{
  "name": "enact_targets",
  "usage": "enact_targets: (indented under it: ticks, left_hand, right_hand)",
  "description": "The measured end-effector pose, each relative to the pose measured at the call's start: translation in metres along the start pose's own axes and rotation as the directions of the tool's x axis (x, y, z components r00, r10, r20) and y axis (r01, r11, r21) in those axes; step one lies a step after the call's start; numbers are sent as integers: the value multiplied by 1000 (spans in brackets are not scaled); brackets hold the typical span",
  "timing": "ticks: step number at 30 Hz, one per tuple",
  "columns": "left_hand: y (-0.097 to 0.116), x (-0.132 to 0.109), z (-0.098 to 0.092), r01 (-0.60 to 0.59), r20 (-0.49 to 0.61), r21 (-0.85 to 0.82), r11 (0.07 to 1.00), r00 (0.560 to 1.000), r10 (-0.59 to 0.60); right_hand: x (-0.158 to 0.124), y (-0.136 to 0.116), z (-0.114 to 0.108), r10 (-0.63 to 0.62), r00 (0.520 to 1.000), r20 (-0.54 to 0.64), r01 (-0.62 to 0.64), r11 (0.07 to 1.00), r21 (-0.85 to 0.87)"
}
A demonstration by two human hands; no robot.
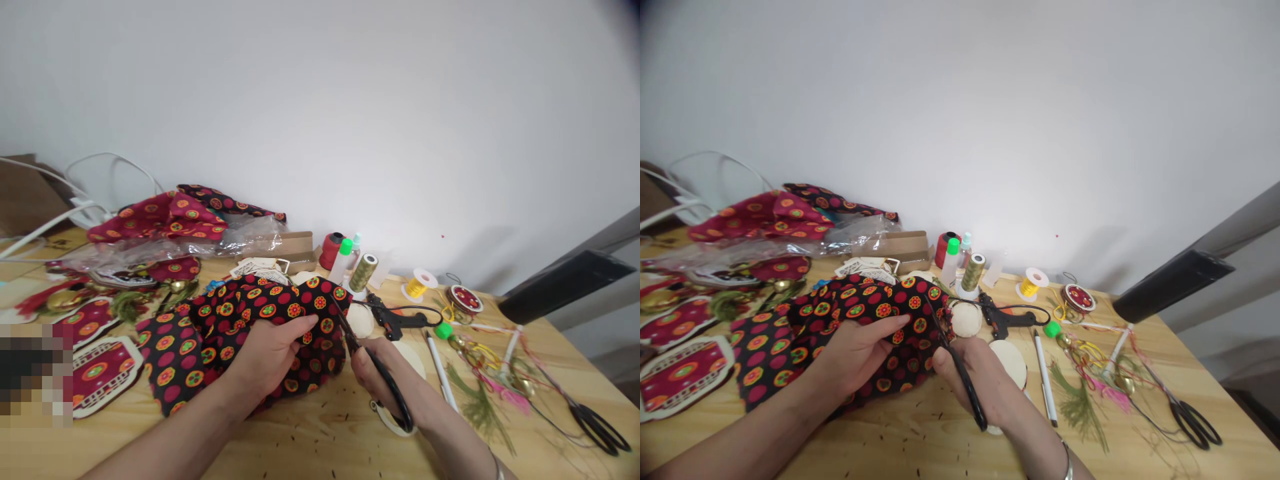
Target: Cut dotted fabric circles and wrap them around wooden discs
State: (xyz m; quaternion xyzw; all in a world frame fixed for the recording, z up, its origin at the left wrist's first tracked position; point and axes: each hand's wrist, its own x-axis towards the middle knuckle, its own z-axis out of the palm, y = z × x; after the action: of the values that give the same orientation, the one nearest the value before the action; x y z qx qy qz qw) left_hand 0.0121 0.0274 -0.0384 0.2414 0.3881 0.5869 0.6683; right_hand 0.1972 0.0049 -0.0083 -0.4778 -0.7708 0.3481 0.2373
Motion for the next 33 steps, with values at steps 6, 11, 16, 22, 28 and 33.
enact_targets:
  ticks: [6, 11, 16, 22, 28, 33]
  left_hand:
    - [3, -2, 4, 10, -13, -7, 1000, 1000, -10]
    - [3, -2, 4, 12, 5, -7, 1000, 1000, -12]
    - [2, -1, 2, 21, 13, -14, 1000, 1000, -21]
    - [2, -1, 1, 6, 4, 4, 1000, 1000, -6]
    - [2, -1, 1, -1, 11, 0, 1000, 1000, 1]
    - [2, 0, 0, -4, 12, 1, 1000, 1000, 4]
  right_hand:
    - [2, 2, 0, 40, 999, 20, -41, 998, 52]
    - [10, 8, -3, 39, 986, 160, -52, 996, 76]
    - [13, 15, -3, 37, 982, 188, -55, 994, 91]
    - [11, 17, -3, 55, 980, 189, -72, 994, 83]
    - [11, 19, -2, 54, 978, 200, -71, 994, 81]
    - [12, 23, 0, 73, 976, 205, -98, 989, 114]
